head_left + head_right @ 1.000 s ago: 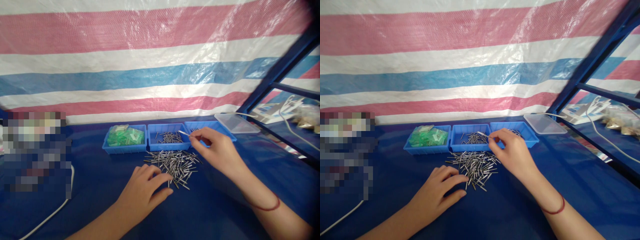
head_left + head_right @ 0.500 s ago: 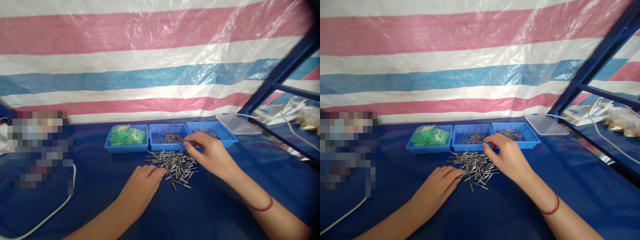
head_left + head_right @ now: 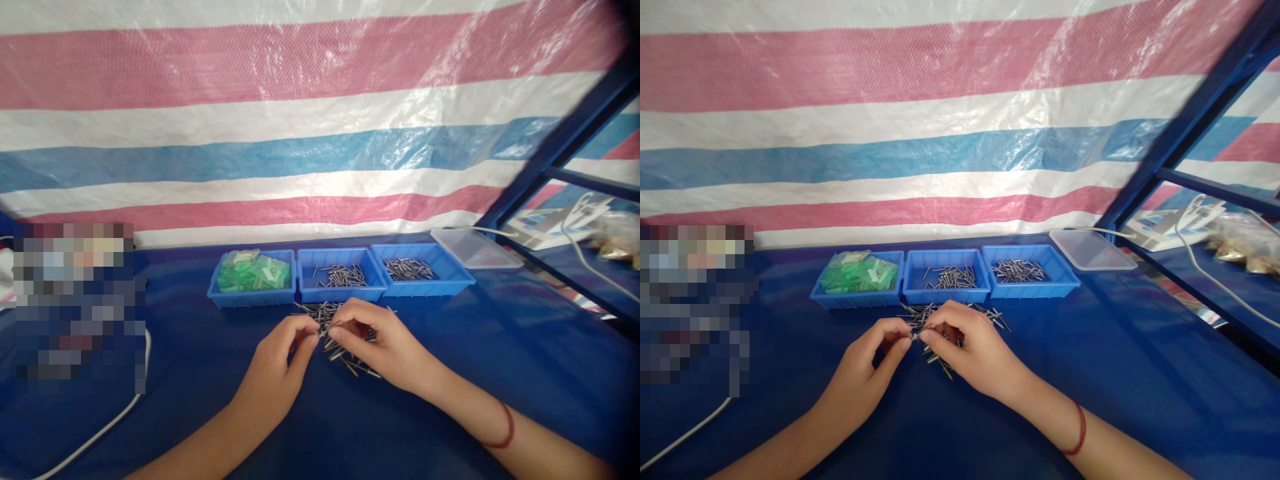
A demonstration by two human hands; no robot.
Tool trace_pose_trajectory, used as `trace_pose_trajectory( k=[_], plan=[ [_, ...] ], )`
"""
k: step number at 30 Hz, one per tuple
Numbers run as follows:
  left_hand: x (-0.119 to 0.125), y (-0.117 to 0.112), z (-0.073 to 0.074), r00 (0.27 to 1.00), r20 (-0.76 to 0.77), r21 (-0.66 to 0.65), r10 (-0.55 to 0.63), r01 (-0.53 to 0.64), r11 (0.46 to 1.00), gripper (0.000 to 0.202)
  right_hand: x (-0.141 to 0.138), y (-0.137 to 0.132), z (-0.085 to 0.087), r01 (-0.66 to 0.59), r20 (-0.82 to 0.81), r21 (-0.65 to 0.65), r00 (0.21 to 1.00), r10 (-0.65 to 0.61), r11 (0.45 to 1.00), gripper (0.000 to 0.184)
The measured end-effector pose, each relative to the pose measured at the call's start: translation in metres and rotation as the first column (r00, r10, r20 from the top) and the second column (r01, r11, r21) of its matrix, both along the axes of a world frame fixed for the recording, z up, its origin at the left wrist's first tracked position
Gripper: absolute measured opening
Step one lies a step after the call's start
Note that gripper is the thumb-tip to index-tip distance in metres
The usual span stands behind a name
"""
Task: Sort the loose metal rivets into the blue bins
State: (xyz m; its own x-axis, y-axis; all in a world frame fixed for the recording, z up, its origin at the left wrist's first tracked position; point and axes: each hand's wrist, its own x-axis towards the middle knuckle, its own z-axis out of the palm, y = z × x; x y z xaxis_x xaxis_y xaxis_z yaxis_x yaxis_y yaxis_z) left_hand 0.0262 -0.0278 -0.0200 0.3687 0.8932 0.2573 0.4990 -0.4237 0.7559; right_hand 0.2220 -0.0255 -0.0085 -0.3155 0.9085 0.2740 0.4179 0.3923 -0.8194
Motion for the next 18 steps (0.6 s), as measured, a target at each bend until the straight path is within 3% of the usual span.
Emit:
trace_pose_trajectory(
  k=[10, 16, 18],
  plan=[
    [0.0008, 0.0012, -0.0014, 1.000, 0.019, -0.025, 0.014, -0.013, 1.000, 0.017, -0.0024, -0.0033, 0.0002, 0.006, -0.064, -0.046, 0.998, -0.009, 0.999, 0.011],
    [0.0013, 0.0036, 0.0004, 0.994, -0.046, 0.001, -0.098, 0.098, 0.995, 0.011, -0.0012, -0.0036, 0.0008, -0.001, -0.060, -0.007, 0.998, 0.001, 1.000, 0.008],
    [0.0011, 0.0036, 0.0011, 0.996, -0.031, -0.003, -0.087, 0.087, 0.996, 0.012, 0.0001, -0.0028, 0.0005, -0.001, -0.033, 0.006, 0.999, 0.001, 1.000, 0.007]
  ],
)
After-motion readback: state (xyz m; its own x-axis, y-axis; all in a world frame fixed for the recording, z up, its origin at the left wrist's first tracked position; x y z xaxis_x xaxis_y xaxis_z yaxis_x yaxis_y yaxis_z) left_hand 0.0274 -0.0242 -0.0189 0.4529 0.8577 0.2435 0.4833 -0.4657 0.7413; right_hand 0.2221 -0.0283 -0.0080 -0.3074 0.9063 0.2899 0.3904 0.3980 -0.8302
